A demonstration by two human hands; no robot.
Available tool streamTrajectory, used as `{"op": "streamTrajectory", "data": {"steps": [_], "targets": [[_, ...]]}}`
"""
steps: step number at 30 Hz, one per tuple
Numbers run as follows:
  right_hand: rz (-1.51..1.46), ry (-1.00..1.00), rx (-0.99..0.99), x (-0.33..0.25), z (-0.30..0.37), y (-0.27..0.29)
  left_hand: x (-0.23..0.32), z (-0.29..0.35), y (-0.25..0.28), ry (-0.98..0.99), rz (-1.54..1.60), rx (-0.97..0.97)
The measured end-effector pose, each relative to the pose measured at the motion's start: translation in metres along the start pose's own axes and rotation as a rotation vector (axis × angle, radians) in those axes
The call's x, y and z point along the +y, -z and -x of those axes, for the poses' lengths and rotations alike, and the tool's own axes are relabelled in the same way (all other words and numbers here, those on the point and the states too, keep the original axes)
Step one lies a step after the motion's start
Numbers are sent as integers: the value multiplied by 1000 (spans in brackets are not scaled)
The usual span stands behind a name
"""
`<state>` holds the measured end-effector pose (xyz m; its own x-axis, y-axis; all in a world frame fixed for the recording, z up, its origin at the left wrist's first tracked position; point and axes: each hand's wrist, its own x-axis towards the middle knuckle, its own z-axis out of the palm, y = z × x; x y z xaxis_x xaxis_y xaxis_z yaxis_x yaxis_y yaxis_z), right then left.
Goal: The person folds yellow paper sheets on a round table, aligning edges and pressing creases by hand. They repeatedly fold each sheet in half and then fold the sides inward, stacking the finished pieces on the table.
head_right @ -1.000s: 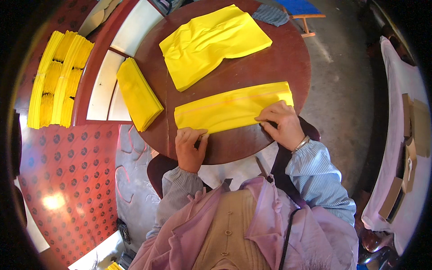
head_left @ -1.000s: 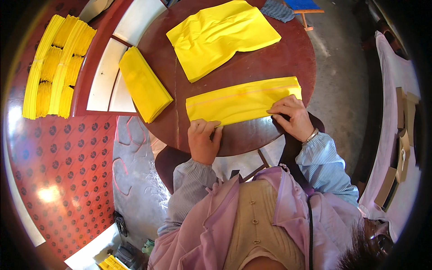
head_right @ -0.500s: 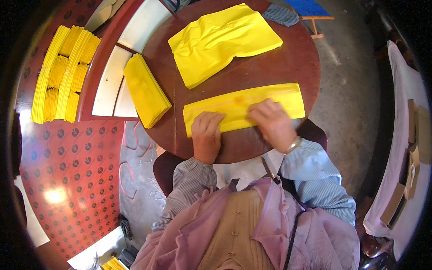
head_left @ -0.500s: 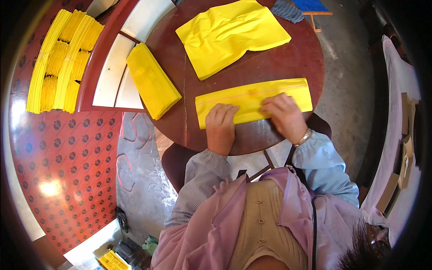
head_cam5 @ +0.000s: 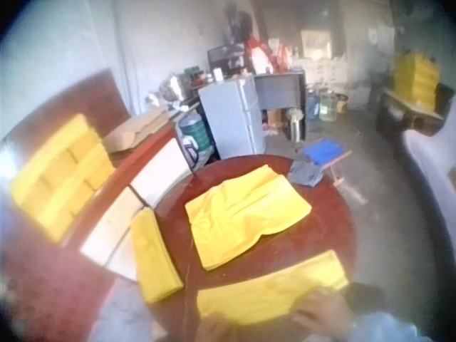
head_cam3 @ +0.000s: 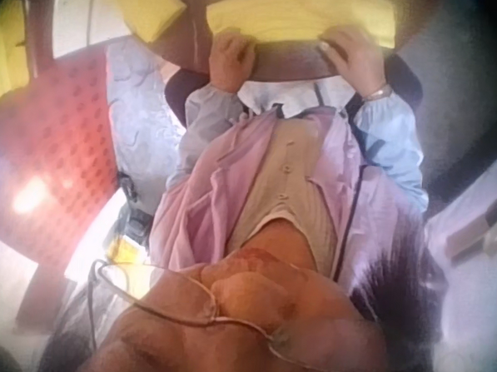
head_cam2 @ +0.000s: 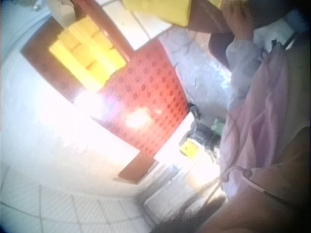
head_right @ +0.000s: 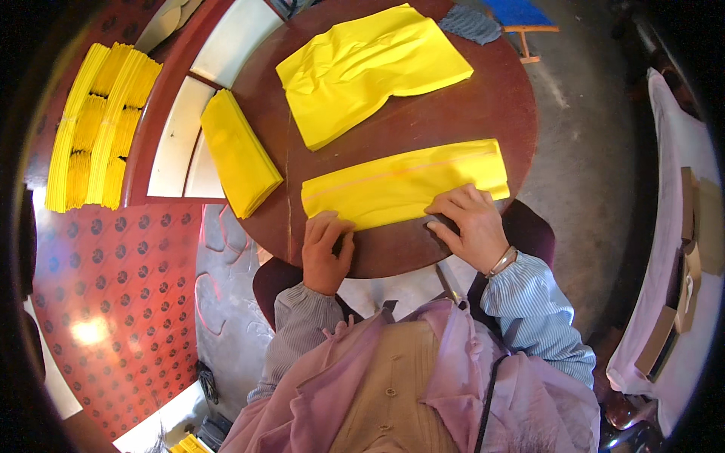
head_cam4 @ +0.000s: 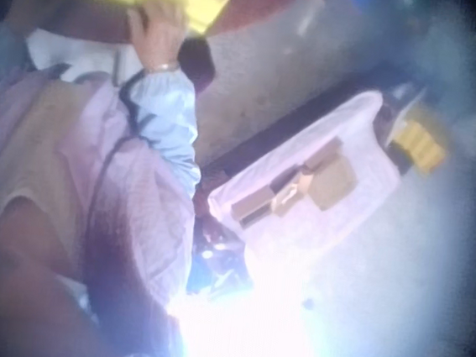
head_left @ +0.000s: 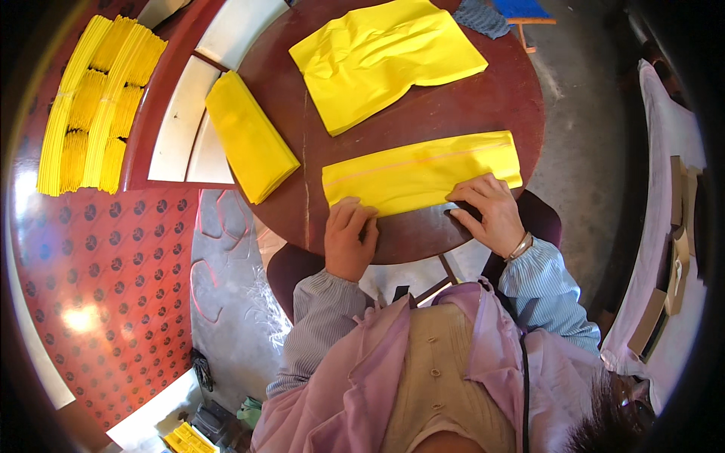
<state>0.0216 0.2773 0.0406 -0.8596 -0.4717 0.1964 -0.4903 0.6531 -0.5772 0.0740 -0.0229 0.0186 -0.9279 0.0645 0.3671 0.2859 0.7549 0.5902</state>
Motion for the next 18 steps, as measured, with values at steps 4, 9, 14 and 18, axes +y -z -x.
{"op": "streamTrajectory", "data": {"steps": [4,9,14,18], "targets": [[30,-128,103,12,4,5,-2,-8,-5,0,-40,-18],[152,-167,161,29,2,5,-2,-17,-14,21,-196,-45],[119,-167,243,40,6,9,6,-21,-19,-53,-197,34],[140,-161,261,45,12,12,1,-29,-25,-197,-15,-95]]}}
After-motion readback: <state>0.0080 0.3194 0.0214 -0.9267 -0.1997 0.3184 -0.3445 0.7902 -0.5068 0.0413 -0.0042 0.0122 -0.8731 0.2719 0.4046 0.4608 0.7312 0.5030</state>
